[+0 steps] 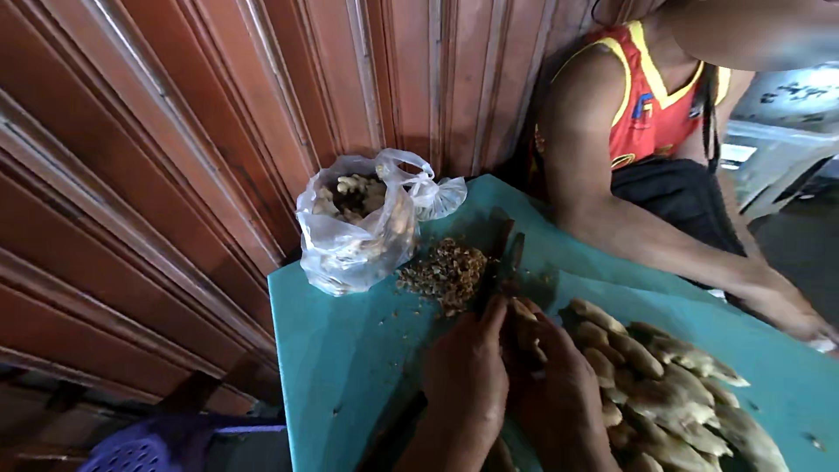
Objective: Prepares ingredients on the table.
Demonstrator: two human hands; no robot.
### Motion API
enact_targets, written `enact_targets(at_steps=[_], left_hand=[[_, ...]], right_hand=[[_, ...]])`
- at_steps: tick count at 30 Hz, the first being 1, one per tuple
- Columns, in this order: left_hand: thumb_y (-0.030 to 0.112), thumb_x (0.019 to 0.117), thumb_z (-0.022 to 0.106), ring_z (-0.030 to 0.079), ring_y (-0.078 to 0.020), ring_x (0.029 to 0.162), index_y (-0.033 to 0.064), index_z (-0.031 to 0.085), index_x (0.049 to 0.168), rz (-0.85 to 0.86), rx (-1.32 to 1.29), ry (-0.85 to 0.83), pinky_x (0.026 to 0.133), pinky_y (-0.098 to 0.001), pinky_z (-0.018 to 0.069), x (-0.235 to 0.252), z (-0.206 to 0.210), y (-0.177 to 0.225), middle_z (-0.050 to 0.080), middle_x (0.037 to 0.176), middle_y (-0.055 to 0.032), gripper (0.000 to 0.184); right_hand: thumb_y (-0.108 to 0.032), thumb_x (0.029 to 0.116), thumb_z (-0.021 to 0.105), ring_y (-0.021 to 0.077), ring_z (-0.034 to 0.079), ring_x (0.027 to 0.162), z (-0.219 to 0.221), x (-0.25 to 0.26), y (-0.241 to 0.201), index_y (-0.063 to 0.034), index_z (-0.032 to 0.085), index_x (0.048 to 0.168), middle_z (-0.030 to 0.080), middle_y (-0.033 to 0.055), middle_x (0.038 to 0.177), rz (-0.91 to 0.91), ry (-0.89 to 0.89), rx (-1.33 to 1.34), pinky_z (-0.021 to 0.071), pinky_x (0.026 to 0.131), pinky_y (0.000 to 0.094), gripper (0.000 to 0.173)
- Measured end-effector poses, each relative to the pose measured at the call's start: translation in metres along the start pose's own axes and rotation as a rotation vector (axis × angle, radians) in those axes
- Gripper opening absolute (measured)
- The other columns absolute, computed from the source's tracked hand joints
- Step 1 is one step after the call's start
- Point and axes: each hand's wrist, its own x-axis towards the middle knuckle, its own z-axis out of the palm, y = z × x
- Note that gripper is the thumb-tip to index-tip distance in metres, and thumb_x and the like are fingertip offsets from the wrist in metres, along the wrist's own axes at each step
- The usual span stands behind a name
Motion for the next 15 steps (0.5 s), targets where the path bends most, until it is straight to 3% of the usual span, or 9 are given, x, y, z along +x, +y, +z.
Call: enact_targets(at_steps=[1,3,5,8,12,15], left_hand=[[0.002,0.0994,0.053,0.071,-0.0322,0.106,0.0322,0.050,0.153,-0.005,-0.022,0.021,0.083,-0.0481,0.0586,0.001,-0.003,-0.004,0.069,0.130,-0.0115,0.062],[0.008,0.1064,0.046,0.069,-0.0313,0.114,0.0296,0.041,0.159,-0.035,-0.032,-0.037,0.092,-0.0475,0.0561,0.001,-0.014,-0.008,0.067,0.133,-0.0112,0.057],[0.017,0.1105,0.042,0.069,-0.0327,0.110,0.0228,0.040,0.159,0.000,-0.036,-0.048,0.092,-0.0484,0.0556,-0.002,-0.019,-0.011,0.069,0.128,-0.0143,0.049],[0.020,0.1097,0.045,0.073,-0.0320,0.098,0.0113,0.057,0.146,0.177,-0.075,0.096,0.083,-0.0469,0.0592,-0.009,-0.005,-0.015,0.072,0.116,-0.0161,0.040],[0.021,0.1077,0.050,0.074,-0.0339,0.079,0.0072,0.061,0.134,0.284,-0.059,0.133,0.067,-0.0490,0.0593,-0.013,0.008,-0.009,0.073,0.089,-0.0147,0.032],[0.020,0.1049,0.055,0.073,-0.0325,0.069,0.0065,0.065,0.125,0.338,-0.034,0.208,0.058,-0.0464,0.0583,-0.015,0.015,-0.006,0.070,0.076,-0.0125,0.027]], right_hand=[[-0.008,0.1025,0.042,0.0105,0.065,0.085,-0.001,0.002,-0.001,0.0012,0.057,0.124,0.065,0.0072,0.100,0.019,-0.013,0.022,0.0561,0.073,0.0259,0.028],[-0.008,0.1040,0.038,0.0102,0.065,0.082,-0.002,0.006,-0.006,0.0009,0.057,0.120,0.064,0.0069,0.096,0.065,-0.064,0.075,0.0559,0.073,0.0238,0.027],[-0.009,0.1026,0.031,0.0110,0.067,0.078,-0.005,0.012,-0.011,-0.0006,0.059,0.114,0.066,0.0057,0.090,0.077,-0.124,0.123,0.0569,0.071,0.0247,0.032],[-0.013,0.1042,0.028,0.0124,0.069,0.076,-0.011,0.021,-0.021,-0.0046,0.059,0.109,0.069,0.0061,0.090,0.100,-0.164,0.160,0.0590,0.065,0.0265,0.033],[-0.015,0.1072,0.035,0.0091,0.068,0.070,-0.019,0.030,-0.023,-0.0061,0.068,0.106,0.071,0.0049,0.086,0.062,-0.235,0.149,0.0571,0.059,0.0217,0.035],[-0.016,0.1077,0.036,0.0076,0.066,0.068,-0.019,0.031,-0.023,-0.0074,0.068,0.106,0.069,0.0029,0.085,0.070,-0.244,0.110,0.0557,0.059,0.0205,0.033]])
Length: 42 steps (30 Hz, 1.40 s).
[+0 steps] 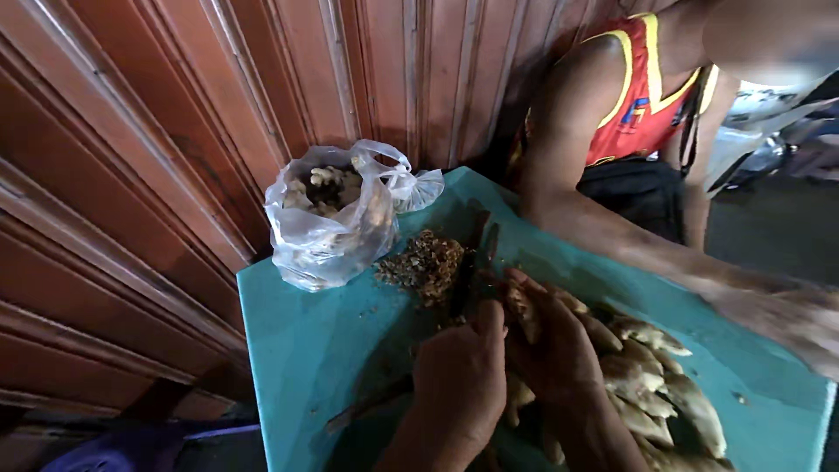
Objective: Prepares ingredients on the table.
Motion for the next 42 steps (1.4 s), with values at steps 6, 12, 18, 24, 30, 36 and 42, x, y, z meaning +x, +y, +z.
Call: enact_targets(at_steps=[6,12,18,24,30,36,42], left_hand=[[0.020,0.1066,0.052,0.073,-0.0345,0.075,0.0083,0.062,0.128,-0.006,0.029,-0.128,0.063,-0.0474,0.0581,0.002,-0.006,0.002,0.070,0.082,-0.0142,0.027],[0.016,0.1028,0.057,0.071,-0.0336,0.066,0.0069,0.064,0.125,0.066,0.050,-0.038,0.057,-0.0464,0.0572,-0.001,0.001,0.002,0.070,0.078,-0.0128,0.025],[0.011,0.1006,0.058,0.071,-0.0315,0.065,0.0071,0.066,0.122,0.098,0.056,0.009,0.055,-0.0451,0.0573,-0.002,0.001,0.002,0.071,0.083,-0.0124,0.023],[0.016,0.1028,0.056,0.071,-0.0310,0.066,0.0060,0.066,0.121,0.114,0.082,-0.019,0.055,-0.0442,0.0571,-0.002,-0.002,0.002,0.070,0.079,-0.0112,0.023],[0.007,0.1039,0.050,0.074,-0.0374,0.086,0.0065,0.059,0.135,-0.042,0.100,-0.316,0.069,-0.0514,0.0592,0.000,-0.022,0.013,0.073,0.102,-0.0171,0.032],[0.004,0.1030,0.049,0.072,-0.0456,0.099,0.0055,0.048,0.152,-0.188,0.109,-0.373,0.080,-0.0598,0.0576,0.003,-0.024,0.023,0.071,0.116,-0.0240,0.049],[0.006,0.1026,0.049,0.073,-0.0416,0.095,0.0085,0.048,0.153,-0.231,0.117,-0.241,0.078,-0.0551,0.0586,0.003,-0.007,0.020,0.072,0.115,-0.0221,0.051]], right_hand=[[-0.013,0.1071,0.040,0.0075,0.065,0.065,0.003,-0.002,0.000,-0.0063,0.070,0.101,0.069,0.0036,0.081,0.014,0.032,-0.010,0.0555,0.056,0.0215,0.031],[-0.012,0.1073,0.038,0.0074,0.063,0.061,0.001,-0.003,-0.002,-0.0045,0.070,0.102,0.068,0.0044,0.079,0.030,0.003,-0.018,0.0544,0.054,0.0214,0.034],[-0.011,0.1079,0.037,0.0084,0.064,0.061,0.002,-0.003,-0.007,-0.0024,0.070,0.099,0.069,0.0060,0.079,0.057,0.008,-0.012,0.0543,0.053,0.0215,0.036],[-0.011,0.1076,0.037,0.0081,0.064,0.060,0.003,-0.003,-0.009,-0.0023,0.071,0.095,0.069,0.0059,0.078,0.056,-0.003,-0.041,0.0541,0.052,0.0214,0.037],[-0.006,0.1059,0.041,0.0069,0.061,0.060,0.002,-0.007,-0.006,-0.0006,0.068,0.098,0.067,0.0027,0.075,-0.054,0.048,-0.279,0.0510,0.053,0.0212,0.029],[-0.003,0.1052,0.041,0.0074,0.065,0.065,0.010,-0.012,0.005,0.0044,0.067,0.108,0.069,0.0027,0.079,-0.117,0.150,-0.296,0.0548,0.060,0.0238,0.026],[-0.011,0.1092,0.040,0.0049,0.062,0.062,0.022,-0.020,0.021,0.0039,0.063,0.111,0.065,0.0017,0.075,-0.075,0.276,-0.170,0.0520,0.059,0.0204,0.027]])
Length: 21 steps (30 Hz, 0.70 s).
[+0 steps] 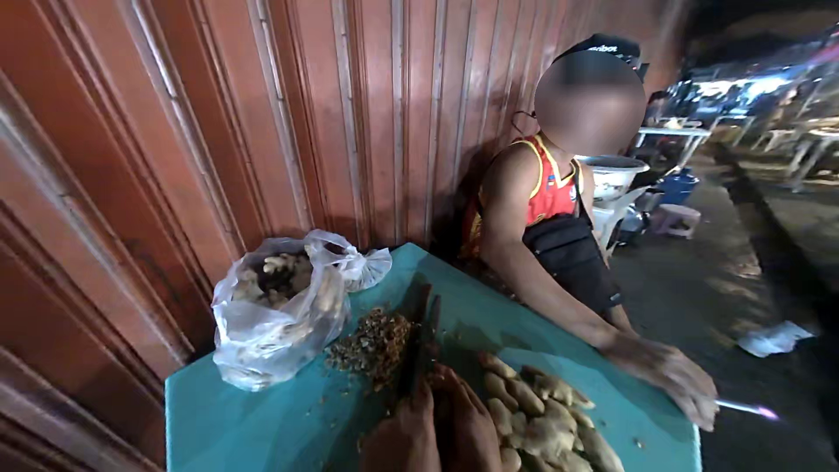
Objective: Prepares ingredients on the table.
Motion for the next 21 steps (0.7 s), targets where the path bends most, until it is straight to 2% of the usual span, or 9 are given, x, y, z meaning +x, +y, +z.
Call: enact_targets(at_steps=[3,7,8,10,13,16,18,19,21], left_hand=[[0.007,0.1027,0.050,0.073,-0.0397,0.093,0.0133,0.042,0.158,-0.035,0.005,0.019,0.076,-0.0525,0.0588,0.003,0.003,-0.001,0.072,0.116,-0.0200,0.056],[0.007,0.1036,0.047,0.073,-0.0390,0.090,0.0205,0.032,0.163,-0.034,0.000,-0.005,0.074,-0.0519,0.0582,0.004,0.000,-0.002,0.072,0.115,-0.0189,0.063],[0.007,0.1035,0.048,0.073,-0.0387,0.089,0.0222,0.034,0.162,-0.022,-0.010,0.002,0.073,-0.0518,0.0582,0.004,0.001,-0.003,0.072,0.115,-0.0189,0.062],[0.005,0.1014,0.050,0.073,-0.0390,0.085,0.0219,0.045,0.157,0.023,-0.047,0.089,0.070,-0.0523,0.0586,0.003,0.006,-0.007,0.073,0.108,-0.0194,0.059],[0.002,0.0996,0.051,0.073,-0.0389,0.087,0.0236,0.048,0.155,0.022,-0.039,0.081,0.071,-0.0521,0.0584,0.004,0.004,-0.010,0.072,0.109,-0.0193,0.059],[-0.003,0.0970,0.052,0.072,-0.0423,0.098,0.0246,0.050,0.154,-0.048,-0.075,0.072,0.078,-0.0561,0.0576,0.007,-0.002,-0.016,0.072,0.118,-0.0192,0.063],[-0.005,0.0983,0.050,0.069,-0.0428,0.109,0.0242,0.047,0.156,-0.087,-0.142,0.056,0.088,-0.0582,0.0556,0.013,-0.007,-0.027,0.069,0.129,-0.0179,0.064],[-0.002,0.1009,0.048,0.068,-0.0417,0.114,0.0231,0.045,0.157,-0.086,-0.171,0.041,0.093,-0.0577,0.0545,0.017,-0.010,-0.033,0.068,0.132,-0.0174,0.062],[0.012,0.1081,0.045,0.068,-0.0369,0.117,0.0152,0.048,0.155,-0.030,-0.221,0.086,0.099,-0.0527,0.0537,0.020,-0.008,-0.041,0.067,0.133,-0.0173,0.047]], right_hand=[[-0.012,0.1091,0.042,0.0046,0.060,0.057,0.003,-0.005,0.004,0.0014,0.060,0.104,0.062,0.0004,0.068,0.023,0.010,0.059,0.0523,0.056,0.0197,0.023],[-0.010,0.1079,0.045,0.0060,0.059,0.057,0.003,-0.004,0.003,0.0014,0.058,0.106,0.060,0.0010,0.067,0.040,-0.015,0.040,0.0521,0.057,0.0214,0.017],[-0.010,0.1078,0.045,0.0060,0.059,0.057,0.003,-0.004,0.002,0.0010,0.057,0.106,0.059,0.0008,0.066,0.039,-0.020,0.038,0.0519,0.056,0.0213,0.016],[-0.010,0.1077,0.045,0.0061,0.060,0.058,0.004,-0.006,0.000,0.0006,0.056,0.106,0.060,0.0010,0.067,0.046,-0.017,0.023,0.0527,0.057,0.0216,0.015],[-0.010,0.1072,0.047,0.0071,0.062,0.063,0.004,-0.008,-0.001,0.0020,0.059,0.106,0.062,0.0027,0.073,0.070,-0.011,-0.001,0.0539,0.061,0.0231,0.017],[-0.009,0.1070,0.045,0.0075,0.060,0.057,0.006,-0.009,0.003,0.0016,0.059,0.103,0.061,0.0025,0.069,0.070,-0.013,0.058,0.0528,0.055,0.0226,0.018],[-0.011,0.1084,0.041,0.0071,0.055,0.053,0.006,-0.007,-0.001,0.0006,0.059,0.103,0.058,0.0021,0.069,0.083,-0.071,0.127,0.0488,0.050,0.0209,0.022],[-0.014,0.1098,0.038,0.0066,0.053,0.051,0.004,-0.005,-0.006,-0.0009,0.058,0.105,0.057,0.0022,0.070,0.127,-0.123,0.164,0.0466,0.047,0.0196,0.025],[-0.025,0.1111,0.027,0.0044,0.049,0.044,-0.005,0.006,-0.016,-0.0048,0.056,0.105,0.058,0.0020,0.069,0.258,-0.265,0.230,0.0410,0.039,0.0166,0.036]])
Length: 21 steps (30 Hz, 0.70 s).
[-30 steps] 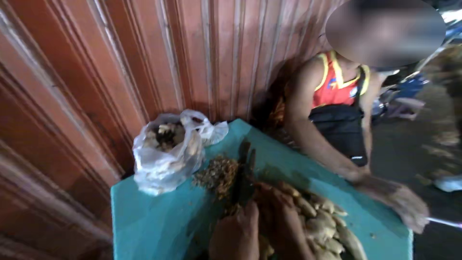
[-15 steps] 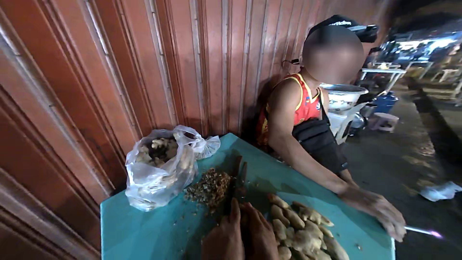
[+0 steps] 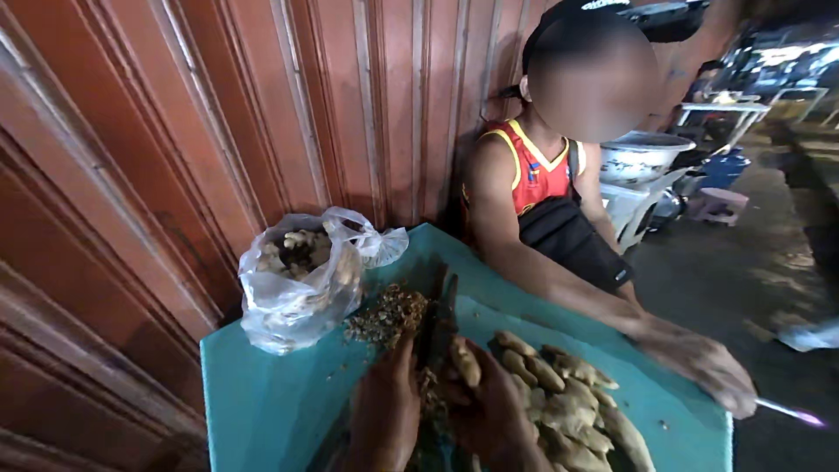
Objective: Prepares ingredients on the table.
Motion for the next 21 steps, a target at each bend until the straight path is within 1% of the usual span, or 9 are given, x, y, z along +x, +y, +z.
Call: enact_targets(at_steps=[2,4,5,8,10,11,13,17,21], left_hand=[[0.023,0.1101,0.044,0.066,-0.0346,0.119,0.0080,0.049,0.152,0.061,-0.067,0.013,0.103,-0.0493,0.0522,-0.001,0.003,-0.002,0.064,0.134,-0.0198,0.045],[0.027,0.1109,0.043,0.063,-0.0334,0.124,0.0082,0.047,0.154,0.109,-0.128,-0.042,0.106,-0.0471,0.0499,-0.005,0.002,0.002,0.061,0.138,-0.0208,0.047],[0.028,0.1107,0.043,0.064,-0.0329,0.122,0.0092,0.048,0.154,0.148,-0.154,-0.042,0.105,-0.0467,0.0510,-0.007,0.004,0.003,0.062,0.137,-0.0210,0.047],[0.025,0.1094,0.046,0.070,-0.0317,0.106,0.0108,0.054,0.150,0.324,-0.202,0.016,0.093,-0.0485,0.0573,-0.011,0.017,0.005,0.069,0.124,-0.0186,0.044],[0.023,0.1089,0.048,0.072,-0.0303,0.098,0.0145,0.053,0.152,0.415,-0.193,0.037,0.085,-0.0478,0.0590,-0.012,0.021,0.007,0.071,0.118,-0.0162,0.044],[0.022,0.1087,0.048,0.072,-0.0305,0.096,0.0175,0.051,0.154,0.427,-0.175,0.033,0.082,-0.0478,0.0593,-0.013,0.022,0.008,0.071,0.116,-0.0160,0.045],[0.021,0.1092,0.047,0.072,-0.0305,0.096,0.0196,0.049,0.155,0.413,-0.123,0.016,0.081,-0.0471,0.0598,-0.013,0.022,0.010,0.071,0.120,-0.0148,0.046],[0.020,0.1080,0.049,0.073,-0.0296,0.087,0.0158,0.053,0.152,0.432,-0.095,0.104,0.073,-0.0450,0.0603,-0.010,0.028,0.008,0.072,0.111,-0.0139,0.044],[0.020,0.1084,0.048,0.073,-0.0296,0.088,0.0184,0.051,0.154,0.437,-0.105,0.079,0.074,-0.0457,0.0604,-0.011,0.026,0.008,0.073,0.112,-0.0139,0.045]], right_hand=[[-0.035,0.1094,0.019,0.0032,0.045,0.040,-0.012,0.008,-0.010,-0.0086,0.057,0.102,0.058,0.0006,0.067,0.117,-0.102,0.021,0.0369,0.035,0.0161,0.047],[-0.039,0.1081,0.020,0.0024,0.043,0.039,-0.017,0.013,-0.016,-0.0099,0.059,0.098,0.057,-0.0002,0.065,0.192,-0.108,0.024,0.0357,0.034,0.0156,0.050],[-0.037,0.1073,0.022,0.0021,0.043,0.038,-0.018,0.014,-0.018,-0.0100,0.060,0.096,0.056,-0.0007,0.063,0.221,-0.102,0.030,0.0357,0.034,0.0151,0.048],[-0.030,0.1068,0.030,0.0013,0.043,0.037,-0.015,0.013,-0.022,-0.0093,0.062,0.086,0.052,-0.0013,0.056,0.262,-0.030,0.014,0.0355,0.034,0.0140,0.043],[-0.027,0.1066,0.031,0.0012,0.042,0.037,-0.013,0.011,-0.024,-0.0092,0.062,0.088,0.054,-0.0003,0.058,0.270,-0.004,-0.034,0.0357,0.034,0.0144,0.040],[-0.027,0.1064,0.031,0.0010,0.042,0.037,-0.013,0.010,-0.025,-0.0094,0.062,0.089,0.055,-0.0004,0.059,0.275,-0.003,-0.053,0.0354,0.034,0.0143,0.040],[-0.027,0.1065,0.030,0.0005,0.040,0.036,-0.014,0.011,-0.026,-0.0088,0.062,0.089,0.053,-0.0007,0.057,0.301,-0.015,-0.049,0.0335,0.033,0.0138,0.041],[-0.032,0.1065,0.028,-0.0006,0.037,0.035,-0.019,0.013,-0.030,-0.0092,0.062,0.086,0.049,-0.0023,0.053,0.363,-0.076,0.007,0.0307,0.032,0.0128,0.045],[-0.028,0.1049,0.029,-0.0010,0.039,0.035,-0.019,0.011,-0.031,-0.0088,0.063,0.086,0.052,-0.0016,0.054,0.386,-0.111,0.044,0.0321,0.032,0.0124,0.043]])
